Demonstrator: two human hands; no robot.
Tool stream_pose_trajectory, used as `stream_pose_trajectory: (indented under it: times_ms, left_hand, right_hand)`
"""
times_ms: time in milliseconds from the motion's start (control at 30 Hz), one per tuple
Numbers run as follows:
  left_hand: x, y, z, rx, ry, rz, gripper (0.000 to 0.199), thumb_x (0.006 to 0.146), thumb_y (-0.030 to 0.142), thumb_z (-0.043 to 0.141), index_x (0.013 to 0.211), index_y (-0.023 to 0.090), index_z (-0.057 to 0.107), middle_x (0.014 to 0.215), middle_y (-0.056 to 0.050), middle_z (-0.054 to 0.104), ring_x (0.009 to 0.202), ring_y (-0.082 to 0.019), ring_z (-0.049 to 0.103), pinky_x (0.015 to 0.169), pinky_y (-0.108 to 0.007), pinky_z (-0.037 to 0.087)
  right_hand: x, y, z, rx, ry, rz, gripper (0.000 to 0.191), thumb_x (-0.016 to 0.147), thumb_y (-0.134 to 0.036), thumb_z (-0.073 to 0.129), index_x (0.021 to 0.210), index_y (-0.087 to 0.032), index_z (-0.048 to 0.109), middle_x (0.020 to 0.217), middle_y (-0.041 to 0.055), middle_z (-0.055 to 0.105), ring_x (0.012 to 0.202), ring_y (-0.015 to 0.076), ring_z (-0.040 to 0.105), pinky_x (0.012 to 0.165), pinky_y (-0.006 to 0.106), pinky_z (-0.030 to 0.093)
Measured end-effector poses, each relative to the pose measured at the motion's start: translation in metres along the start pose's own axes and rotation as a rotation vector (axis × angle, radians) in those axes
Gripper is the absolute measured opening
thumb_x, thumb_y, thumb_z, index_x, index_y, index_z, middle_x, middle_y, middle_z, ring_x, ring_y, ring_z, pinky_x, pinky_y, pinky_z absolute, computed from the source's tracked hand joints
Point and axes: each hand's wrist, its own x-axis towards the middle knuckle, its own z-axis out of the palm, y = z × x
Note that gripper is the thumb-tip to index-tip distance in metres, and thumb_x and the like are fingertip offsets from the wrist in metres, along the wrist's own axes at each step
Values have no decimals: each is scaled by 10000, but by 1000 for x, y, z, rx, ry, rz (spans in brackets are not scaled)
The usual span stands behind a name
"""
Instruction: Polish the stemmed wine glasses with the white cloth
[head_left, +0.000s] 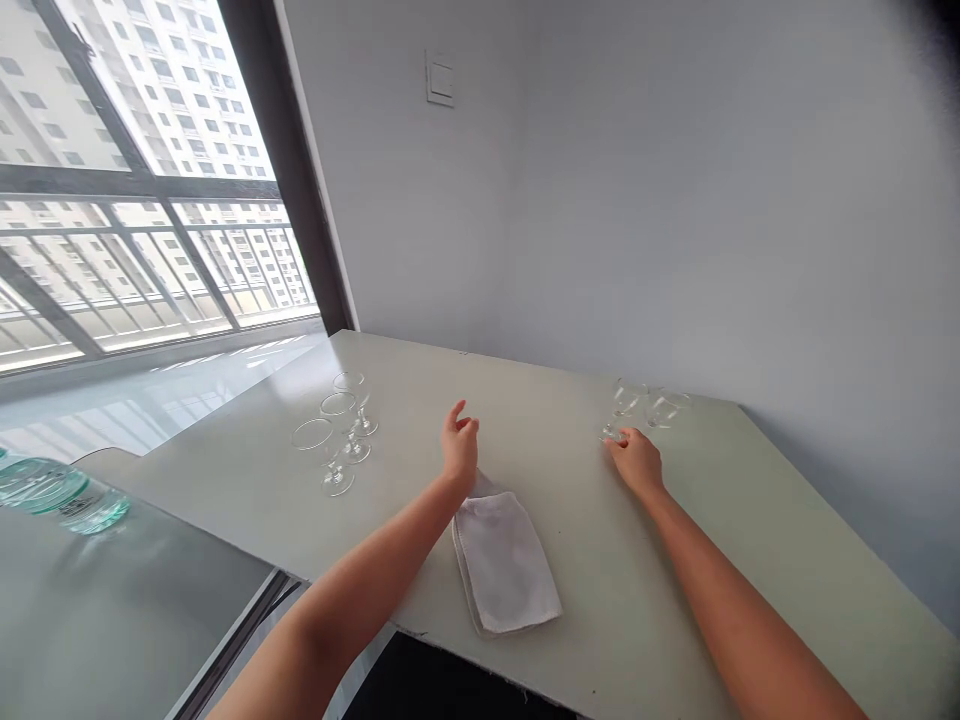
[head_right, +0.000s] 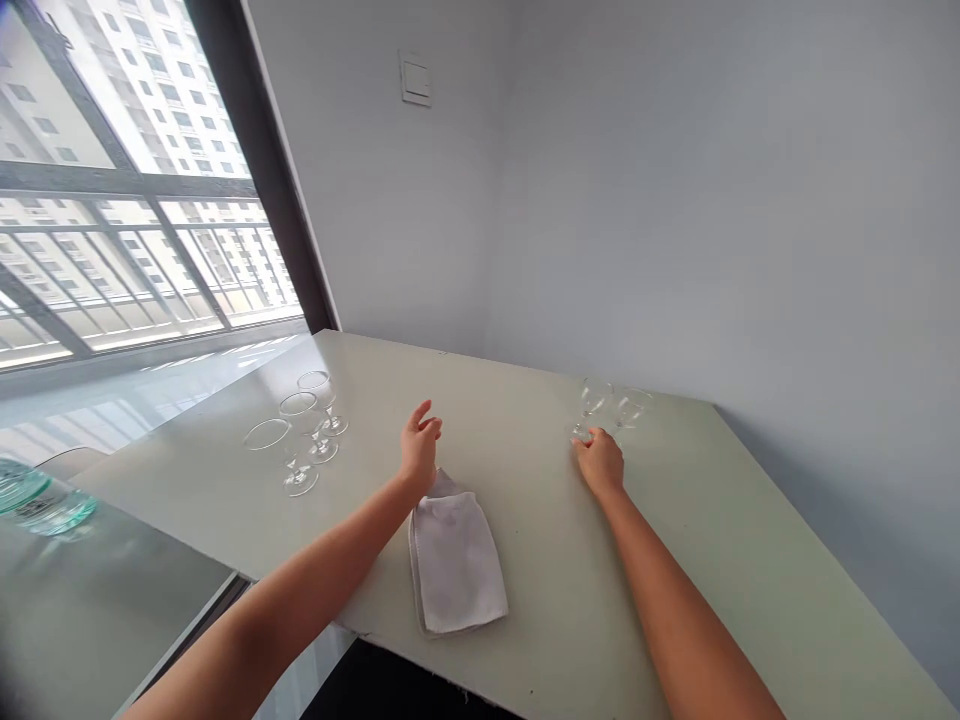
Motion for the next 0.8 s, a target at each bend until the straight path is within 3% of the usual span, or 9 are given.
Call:
stream_pose_trajectory:
  times_ms: [133, 333, 433, 533, 800]
  left_hand:
    - [30, 5, -28, -40, 309, -99, 654, 743, 265, 510, 1344, 212, 258, 1120, -98, 511, 883, -134, 554, 765, -256, 440]
    - [68, 4, -62, 42, 568, -123, 718, 771, 322, 464, 1373, 182, 99, 1388, -133, 250, 1231, -216, 345, 945, -326, 357]
    - [83, 2, -70, 94, 666, -142, 703, 766, 311, 458, 1360, 152, 118, 1421, -149, 170, 1296, -258, 220, 1012, -390, 266]
    - [95, 1, -75, 144, 746, -141, 650, 759, 282, 459, 1325, 125, 183, 1411, -185, 165, 1306, -279, 187, 1022, -423, 236]
    - [119, 0, -86, 182, 863, -23, 406, 757, 230, 439, 1145, 132, 372, 1271, -202, 348, 1286, -306, 215, 1007, -474, 228]
  right_hand:
    - [-20, 10, -8, -12, -77, -70, 453, 729, -380, 487, 1109, -137, 525, 853, 66, 626, 808, 216, 559, 675, 295, 392]
    - [-46, 2, -15, 59, -228, -131, 388, 716, -392, 472, 1031, -181, 560, 822, 41, 638, 708, 181, 583, 625, 281, 406]
    - [-56, -7, -15, 118, -307, -153, 360, 715, -395, 472, 991, -187, 572, 814, 36, 647, 652, 166, 586, 603, 277, 408]
    - [-65, -13, -14, 145, -353, -175, 320, 710, -398, 483, 924, -187, 593, 790, 38, 649, 615, 160, 580, 580, 274, 405]
    - [-79, -29, -15, 169, -417, -250, 234, 725, -371, 467, 774, -199, 617, 719, 28, 645, 606, 157, 571, 566, 266, 403]
